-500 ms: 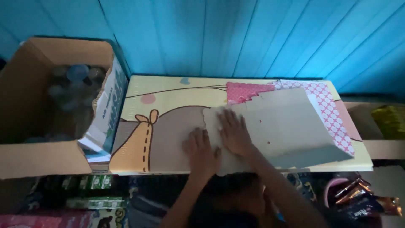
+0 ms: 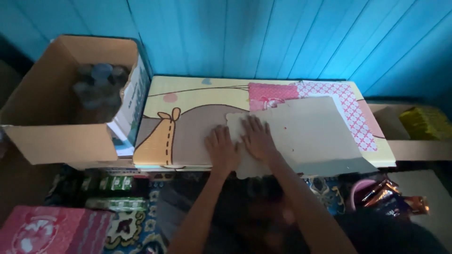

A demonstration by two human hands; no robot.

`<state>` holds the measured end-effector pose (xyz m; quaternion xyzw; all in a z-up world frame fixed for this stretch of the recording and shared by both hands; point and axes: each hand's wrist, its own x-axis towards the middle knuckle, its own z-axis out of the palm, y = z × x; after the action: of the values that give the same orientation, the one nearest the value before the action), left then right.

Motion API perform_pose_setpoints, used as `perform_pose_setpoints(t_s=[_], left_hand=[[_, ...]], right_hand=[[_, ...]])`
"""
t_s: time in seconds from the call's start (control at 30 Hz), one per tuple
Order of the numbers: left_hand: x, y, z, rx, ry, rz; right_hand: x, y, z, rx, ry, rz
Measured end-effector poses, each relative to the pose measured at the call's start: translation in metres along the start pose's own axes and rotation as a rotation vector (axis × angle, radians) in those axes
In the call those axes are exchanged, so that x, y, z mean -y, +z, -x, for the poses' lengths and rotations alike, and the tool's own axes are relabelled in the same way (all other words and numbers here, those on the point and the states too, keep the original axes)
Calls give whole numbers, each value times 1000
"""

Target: The person folds a flat die-cut paper box blank on a small table, pressing creases and tucking the side flaps and tabs inward by hand. They turn the box over and press the bottom panels to shape the box, working the edges until the folded box holds its form.

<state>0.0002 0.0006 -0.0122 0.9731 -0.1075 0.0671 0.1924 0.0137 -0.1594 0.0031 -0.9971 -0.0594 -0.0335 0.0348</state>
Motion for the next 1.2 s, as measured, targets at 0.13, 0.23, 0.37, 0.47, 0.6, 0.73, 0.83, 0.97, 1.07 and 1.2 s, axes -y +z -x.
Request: perform_pose_setpoints(t_s=[0.13,0.23,0.37,0.47,0.6,0.73,0.83,0.97,1.07,1.2], left_hand=[[0,-1,0,18,-35,10],[1,-7,3,79,-14,46],[-3,-18,6,102,-42,48],[-4,-20,5,90,-49,90],[-1,-14,-1,54,-56,54],[-1,-6,-2,26,-57,92],[-4,-4,-11,-40,-63,19],[-5,-10,-23,44,-145,11],[-4,-7,-38,58,-208,-20],[-1,6,-61,27,-258,-44]], right_hand=[[1,-5,0,-21,-5,-33],[2,-5,1,-7,-11,-82],[-2,-5,1,-4,-44,-84],[-6,-4,-3,18,-39,-91],[0,-14,1,49,-39,-120],[-4,-12,-2,15,-66,-135],[-7,-15,-6,-4,-78,-182],[-11,7,-23,-38,-95,-90],[-7,11,-33,-25,-65,-92],[7,9,-43,43,-32,-15]])
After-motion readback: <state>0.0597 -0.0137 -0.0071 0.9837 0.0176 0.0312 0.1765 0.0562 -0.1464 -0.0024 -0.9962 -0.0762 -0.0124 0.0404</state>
